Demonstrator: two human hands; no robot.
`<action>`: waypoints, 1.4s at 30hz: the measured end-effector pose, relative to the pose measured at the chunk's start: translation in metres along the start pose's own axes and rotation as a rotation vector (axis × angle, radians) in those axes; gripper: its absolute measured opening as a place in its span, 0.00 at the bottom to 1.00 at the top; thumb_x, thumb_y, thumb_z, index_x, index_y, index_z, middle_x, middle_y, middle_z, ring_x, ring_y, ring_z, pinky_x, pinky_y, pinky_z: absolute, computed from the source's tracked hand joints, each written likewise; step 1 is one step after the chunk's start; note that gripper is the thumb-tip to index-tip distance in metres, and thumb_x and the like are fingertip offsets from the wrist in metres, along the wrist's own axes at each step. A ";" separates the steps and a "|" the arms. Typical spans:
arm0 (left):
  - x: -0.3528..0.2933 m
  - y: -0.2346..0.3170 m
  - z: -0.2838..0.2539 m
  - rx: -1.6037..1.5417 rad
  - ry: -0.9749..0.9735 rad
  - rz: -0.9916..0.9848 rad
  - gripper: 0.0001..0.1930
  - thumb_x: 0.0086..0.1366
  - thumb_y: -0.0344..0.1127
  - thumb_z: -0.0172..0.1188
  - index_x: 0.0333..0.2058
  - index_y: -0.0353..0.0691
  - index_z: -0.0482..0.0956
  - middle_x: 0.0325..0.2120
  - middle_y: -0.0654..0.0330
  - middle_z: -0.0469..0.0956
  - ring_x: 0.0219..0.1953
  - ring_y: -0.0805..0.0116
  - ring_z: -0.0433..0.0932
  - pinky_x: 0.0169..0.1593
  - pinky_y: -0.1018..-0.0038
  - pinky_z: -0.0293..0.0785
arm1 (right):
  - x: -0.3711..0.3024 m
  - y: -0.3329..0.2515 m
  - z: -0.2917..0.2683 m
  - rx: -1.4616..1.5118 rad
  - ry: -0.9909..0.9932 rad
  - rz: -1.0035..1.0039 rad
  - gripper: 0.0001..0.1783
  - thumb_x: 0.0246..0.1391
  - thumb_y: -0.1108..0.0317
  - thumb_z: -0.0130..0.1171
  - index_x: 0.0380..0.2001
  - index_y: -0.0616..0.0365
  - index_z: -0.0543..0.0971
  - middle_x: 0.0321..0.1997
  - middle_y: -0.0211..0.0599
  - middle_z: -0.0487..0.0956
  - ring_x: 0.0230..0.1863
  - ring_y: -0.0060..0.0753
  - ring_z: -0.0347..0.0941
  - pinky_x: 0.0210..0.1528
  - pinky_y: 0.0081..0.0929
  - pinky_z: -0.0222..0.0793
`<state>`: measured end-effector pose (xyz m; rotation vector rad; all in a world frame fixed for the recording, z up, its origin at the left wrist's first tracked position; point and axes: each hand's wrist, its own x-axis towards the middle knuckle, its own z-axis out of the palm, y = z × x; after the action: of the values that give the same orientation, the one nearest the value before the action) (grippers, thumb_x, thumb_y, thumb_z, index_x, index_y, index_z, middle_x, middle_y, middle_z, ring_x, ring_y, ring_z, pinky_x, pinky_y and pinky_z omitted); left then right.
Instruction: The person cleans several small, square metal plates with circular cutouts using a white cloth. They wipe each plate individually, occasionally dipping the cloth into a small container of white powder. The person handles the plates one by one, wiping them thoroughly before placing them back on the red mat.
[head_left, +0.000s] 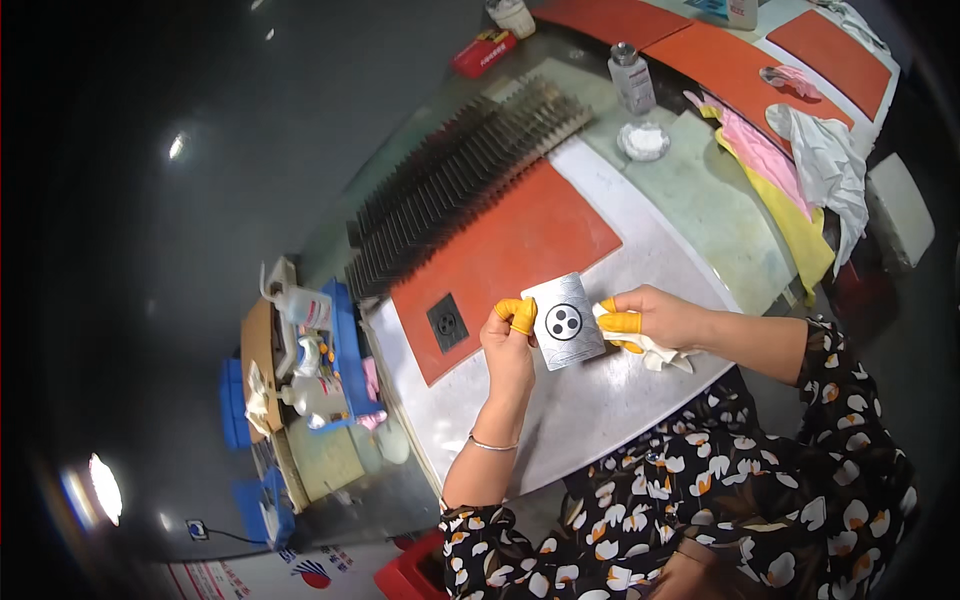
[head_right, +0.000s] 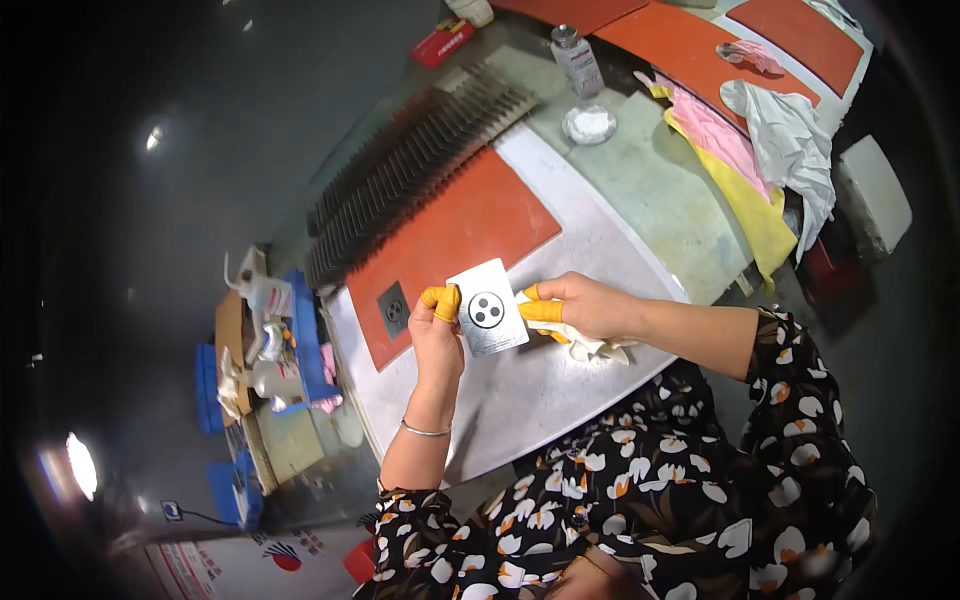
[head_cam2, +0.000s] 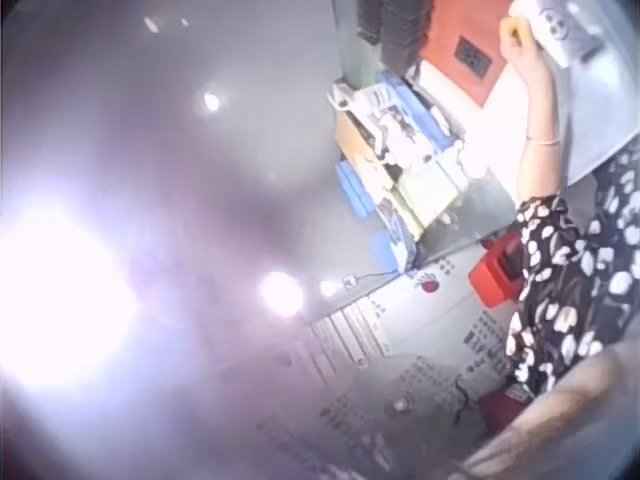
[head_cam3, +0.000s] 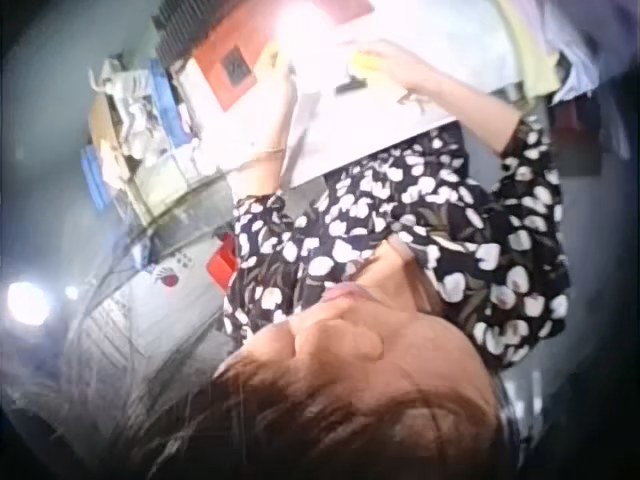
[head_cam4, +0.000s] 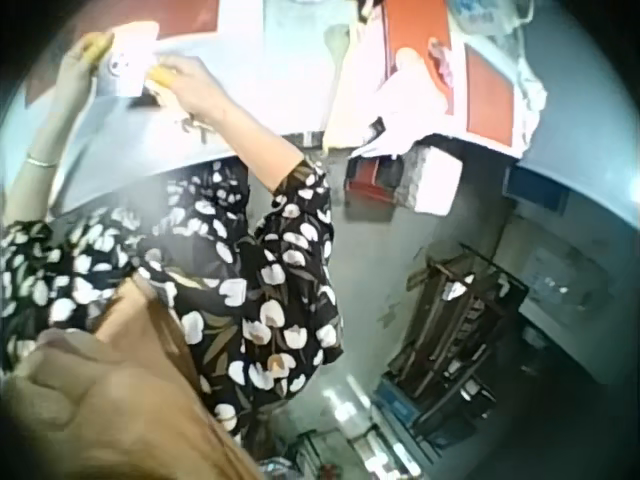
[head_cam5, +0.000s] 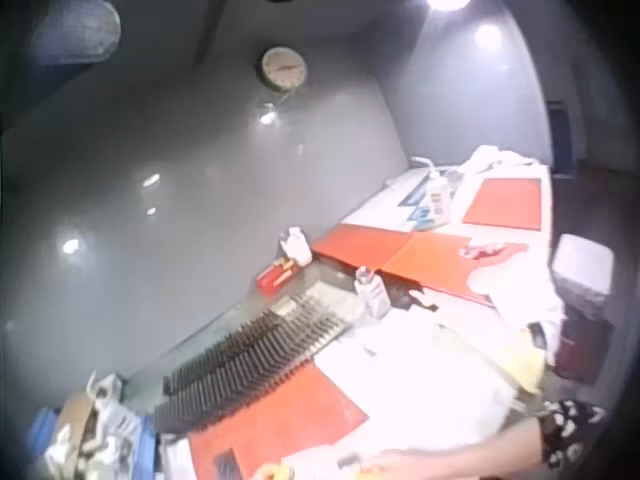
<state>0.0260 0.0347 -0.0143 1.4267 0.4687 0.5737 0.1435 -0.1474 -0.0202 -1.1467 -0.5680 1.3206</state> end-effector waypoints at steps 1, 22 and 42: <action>-0.012 -0.012 0.005 -0.037 0.005 0.004 0.07 0.61 0.33 0.58 0.26 0.40 0.73 0.18 0.70 0.69 0.19 0.82 0.63 0.23 0.85 0.59 | 0.000 0.013 -0.004 -0.011 -0.011 -0.022 0.12 0.59 0.62 0.52 0.38 0.58 0.77 0.24 0.25 0.72 0.23 0.14 0.63 0.23 0.15 0.59; -0.039 -0.019 -0.011 0.051 -0.785 0.132 0.12 0.55 0.27 0.57 0.39 0.32 0.77 0.30 0.59 0.78 0.33 0.71 0.75 0.42 0.75 0.70 | -0.028 -0.020 -0.008 -1.448 -0.127 -0.841 0.27 0.36 0.76 0.56 0.46 0.51 0.73 0.34 0.37 0.71 0.33 0.41 0.69 0.32 0.34 0.68; -0.036 -0.010 -0.016 -0.957 -0.296 -0.213 0.25 0.63 0.53 0.43 0.38 0.34 0.72 0.32 0.52 0.74 0.33 0.58 0.74 0.39 0.62 0.74 | -0.027 -0.018 -0.005 -1.571 -0.136 -0.685 0.29 0.41 0.76 0.52 0.52 0.56 0.69 0.31 0.41 0.71 0.30 0.43 0.70 0.29 0.36 0.68</action>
<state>-0.0110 0.0245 -0.0269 0.5166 0.0649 0.3226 0.1501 -0.1713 0.0011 -1.7656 -2.0618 0.1375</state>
